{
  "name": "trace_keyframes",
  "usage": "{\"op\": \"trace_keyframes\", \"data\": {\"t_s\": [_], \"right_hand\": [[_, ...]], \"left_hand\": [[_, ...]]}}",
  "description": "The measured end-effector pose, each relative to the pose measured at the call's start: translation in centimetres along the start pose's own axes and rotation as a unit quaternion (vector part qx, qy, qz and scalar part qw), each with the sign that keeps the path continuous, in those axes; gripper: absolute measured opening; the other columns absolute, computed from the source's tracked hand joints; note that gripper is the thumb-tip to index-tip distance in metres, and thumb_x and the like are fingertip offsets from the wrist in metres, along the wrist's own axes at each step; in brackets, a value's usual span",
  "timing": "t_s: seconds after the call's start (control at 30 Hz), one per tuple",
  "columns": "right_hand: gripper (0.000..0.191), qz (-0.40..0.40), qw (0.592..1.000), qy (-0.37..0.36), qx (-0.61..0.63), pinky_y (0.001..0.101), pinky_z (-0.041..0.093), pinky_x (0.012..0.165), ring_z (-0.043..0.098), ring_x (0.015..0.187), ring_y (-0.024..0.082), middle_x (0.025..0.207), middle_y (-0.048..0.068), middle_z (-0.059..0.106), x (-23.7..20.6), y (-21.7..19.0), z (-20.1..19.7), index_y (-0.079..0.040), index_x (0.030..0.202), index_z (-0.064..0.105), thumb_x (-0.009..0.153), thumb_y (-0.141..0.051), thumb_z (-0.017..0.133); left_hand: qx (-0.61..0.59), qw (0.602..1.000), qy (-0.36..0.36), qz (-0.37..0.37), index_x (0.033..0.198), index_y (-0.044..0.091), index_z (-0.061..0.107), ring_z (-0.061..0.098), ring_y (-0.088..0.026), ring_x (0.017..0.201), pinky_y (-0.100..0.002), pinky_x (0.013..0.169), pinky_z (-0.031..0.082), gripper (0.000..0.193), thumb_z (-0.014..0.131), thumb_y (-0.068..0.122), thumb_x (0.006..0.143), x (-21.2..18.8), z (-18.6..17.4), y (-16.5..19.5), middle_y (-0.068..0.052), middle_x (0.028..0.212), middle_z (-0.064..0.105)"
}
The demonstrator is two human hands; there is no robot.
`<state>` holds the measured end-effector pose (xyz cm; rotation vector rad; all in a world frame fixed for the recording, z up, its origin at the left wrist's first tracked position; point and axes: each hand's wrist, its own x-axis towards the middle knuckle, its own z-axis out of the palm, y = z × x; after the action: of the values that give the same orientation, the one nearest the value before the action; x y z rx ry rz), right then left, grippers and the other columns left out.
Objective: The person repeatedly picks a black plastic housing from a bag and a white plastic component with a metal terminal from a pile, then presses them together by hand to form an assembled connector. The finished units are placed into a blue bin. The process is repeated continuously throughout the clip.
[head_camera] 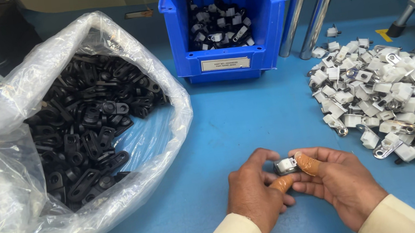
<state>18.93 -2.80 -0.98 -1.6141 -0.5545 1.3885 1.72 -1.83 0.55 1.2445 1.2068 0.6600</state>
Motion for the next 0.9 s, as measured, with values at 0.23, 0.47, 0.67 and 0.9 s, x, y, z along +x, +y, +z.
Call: {"op": "trace_keyframes", "data": {"t_s": [0.23,0.47,0.67,0.9], "right_hand": [[0.027,0.029,0.997,-0.030,-0.067,0.0314,0.059,0.073,0.069,0.078,0.019,0.094,0.013,0.075,1.2,-0.2,-0.7,0.003,0.113,0.072,0.095,-0.014,0.062],[0.025,-0.145,0.962,-0.175,-0.154,0.0357,0.060,0.073,0.071,0.082,0.023,0.099,0.015,0.075,2.5,-8.4,2.7,-0.004,0.117,0.069,0.093,-0.014,0.069],[0.021,-0.283,0.935,-0.184,-0.107,0.0339,0.061,0.080,0.074,0.092,0.019,0.098,0.008,0.075,5.2,-13.7,3.5,-0.006,0.112,0.068,0.095,-0.018,0.067],[0.023,-0.238,0.912,0.007,-0.335,0.0290,0.057,0.074,0.070,0.079,0.014,0.090,0.007,0.078,1.4,-0.2,-3.2,-0.012,0.114,0.078,0.092,-0.017,0.076]], "left_hand": [[0.149,0.981,0.057,0.112,0.102,0.004,0.072,0.073,-0.013,0.061,-0.027,0.052,0.059,0.024,0.081,0.005,0.079,-0.3,0.3,-0.3,-0.009,0.073,0.074],[0.035,0.992,0.118,0.038,0.133,0.014,0.061,0.075,-0.017,0.058,-0.027,0.053,0.059,0.051,0.078,0.009,0.085,-3.3,-1.9,-0.6,-0.009,0.080,0.077],[0.068,0.977,0.201,0.016,0.110,0.004,0.072,0.077,-0.016,0.059,-0.029,0.051,0.058,0.024,0.073,0.012,0.087,-4.9,-5.2,0.2,-0.008,0.080,0.078],[0.221,0.898,0.353,0.144,0.096,0.005,0.077,0.078,-0.014,0.066,-0.031,0.062,0.060,0.013,0.077,0.011,0.084,-1.3,-15.3,2.0,-0.008,0.076,0.078]]}}
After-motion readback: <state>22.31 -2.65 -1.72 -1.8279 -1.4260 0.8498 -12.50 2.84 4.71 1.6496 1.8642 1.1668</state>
